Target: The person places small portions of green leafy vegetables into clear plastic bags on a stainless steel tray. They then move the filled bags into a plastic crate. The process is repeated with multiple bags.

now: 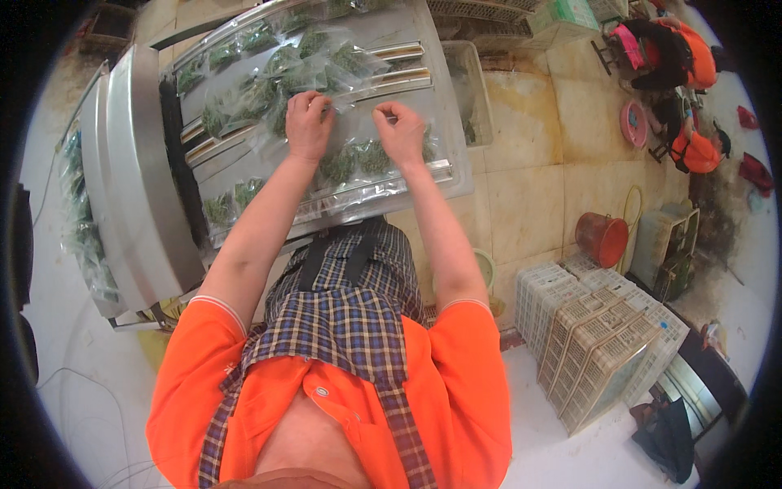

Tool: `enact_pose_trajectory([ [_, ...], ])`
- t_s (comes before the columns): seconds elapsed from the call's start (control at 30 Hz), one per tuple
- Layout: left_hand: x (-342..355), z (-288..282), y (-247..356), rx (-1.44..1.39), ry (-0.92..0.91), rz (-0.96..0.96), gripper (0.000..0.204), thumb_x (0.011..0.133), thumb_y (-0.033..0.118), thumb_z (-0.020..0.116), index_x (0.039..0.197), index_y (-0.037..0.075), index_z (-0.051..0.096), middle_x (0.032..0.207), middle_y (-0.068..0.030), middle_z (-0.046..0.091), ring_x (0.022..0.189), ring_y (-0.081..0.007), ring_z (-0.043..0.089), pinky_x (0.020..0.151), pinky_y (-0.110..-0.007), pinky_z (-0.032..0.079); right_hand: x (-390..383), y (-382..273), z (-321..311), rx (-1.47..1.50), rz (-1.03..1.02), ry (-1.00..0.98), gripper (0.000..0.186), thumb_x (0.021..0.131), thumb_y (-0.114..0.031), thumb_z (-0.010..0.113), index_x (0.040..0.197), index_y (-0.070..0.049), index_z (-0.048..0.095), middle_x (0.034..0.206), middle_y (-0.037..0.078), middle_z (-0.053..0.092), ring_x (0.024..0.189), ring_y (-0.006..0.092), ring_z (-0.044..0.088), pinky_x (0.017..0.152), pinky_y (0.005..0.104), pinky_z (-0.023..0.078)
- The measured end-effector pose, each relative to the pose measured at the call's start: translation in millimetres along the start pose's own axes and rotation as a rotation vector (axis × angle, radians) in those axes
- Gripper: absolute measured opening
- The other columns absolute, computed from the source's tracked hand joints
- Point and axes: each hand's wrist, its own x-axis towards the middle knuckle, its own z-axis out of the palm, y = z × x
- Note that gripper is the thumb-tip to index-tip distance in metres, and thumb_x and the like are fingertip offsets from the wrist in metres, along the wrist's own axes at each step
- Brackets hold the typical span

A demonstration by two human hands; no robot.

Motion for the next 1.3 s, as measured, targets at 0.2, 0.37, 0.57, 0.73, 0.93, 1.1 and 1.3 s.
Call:
enact_pose_trajectory([
  [0.2,-6.2,-9.4,1.8,-0.423,0.146,-0.319,0.015,0.086,0.004,0.064,0.1,0.006,0.065,0.102,-0.0103,0.064,0.095,-0.0251,0.062,0.083,-0.033,0.049,0.2,13.3,12.5,0.167,-0.045,0.013,0.018,0.086,-0.013,0.065,0.098,-0.001,0.07,0.091,0.005,0.071,0.079,0.0078,0.061,0.072,0.0239,0.049],
  [0.37,-21.0,-38.9,35.1,-0.722,0.062,-0.471,0.015,0.095,0.005,0.056,0.108,0.002,0.063,0.107,-0.0084,0.065,0.097,-0.0169,0.062,0.084,-0.029,0.049,-6.0,-27.9,15.5,0.378,-0.025,-0.051,0.017,0.089,-0.01,0.062,0.102,-0.001,0.069,0.096,0.005,0.069,0.078,0.0087,0.059,0.07,0.0238,0.048],
  [0.57,-21.9,-30.4,49.8,-0.841,0.051,-0.4,0.014,0.097,0.005,0.052,0.108,0.001,0.061,0.1,-0.0083,0.063,0.093,-0.0156,0.063,0.075,-0.027,0.053,-13.6,-24.6,-11.4,0.183,-0.184,0.038,0.013,0.091,-0.012,0.061,0.097,-0.002,0.068,0.083,0.008,0.068,0.072,0.0174,0.064,0.064,0.0284,0.049],
  [0.73,-16.7,-2.9,57.9,-1.077,-0.228,-0.888,0.017,0.096,0.006,0.05,0.112,0.003,0.057,0.093,-0.0084,0.062,0.075,-0.0144,0.065,0.051,-0.025,0.054,-2.4,2.5,-32.3,-0.39,-0.139,0.14,0.017,0.091,-0.022,0.058,0.089,-0.008,0.067,0.078,0.016,0.067,0.074,0.0364,0.065,0.063,0.0436,0.051],
  [0.93,-2.4,55.5,34.2,-0.86,-0.512,-1.016,0.013,0.095,0.013,0.056,0.104,0.007,0.062,0.084,-0.0052,0.062,0.062,-0.0117,0.062,0.042,-0.024,0.048,37.6,30.0,-38.9,-0.758,0.015,0.066,0.019,0.088,-0.027,0.059,0.088,-0.011,0.068,0.083,0.016,0.069,0.08,0.0383,0.066,0.068,0.0491,0.052],
  [1.1,1.1,69.3,14.8,-0.26,-0.133,-0.1,0.019,0.082,0.002,0.058,0.099,0.008,0.065,0.092,-0.0126,0.063,0.084,-0.0281,0.063,0.073,-0.038,0.052,58.4,32.9,-34.7,-0.837,0.059,0.012,0.018,0.087,-0.027,0.059,0.087,-0.011,0.068,0.084,0.016,0.07,0.082,0.039,0.067,0.071,0.0492,0.053],
  [1.3,37.9,35.5,-5.6,-0.1,-0.4,0.325,0.033,0.076,0.003,0.057,0.109,0.006,0.059,0.094,-0.0108,0.059,0.095,-0.0306,0.057,0.08,-0.039,0.051,60.6,33.8,-38.7,-0.817,0.076,-0.018,0.02,0.088,-0.028,0.057,0.087,-0.01,0.067,0.085,0.017,0.069,0.083,0.0387,0.067,0.072,0.0491,0.053],
])
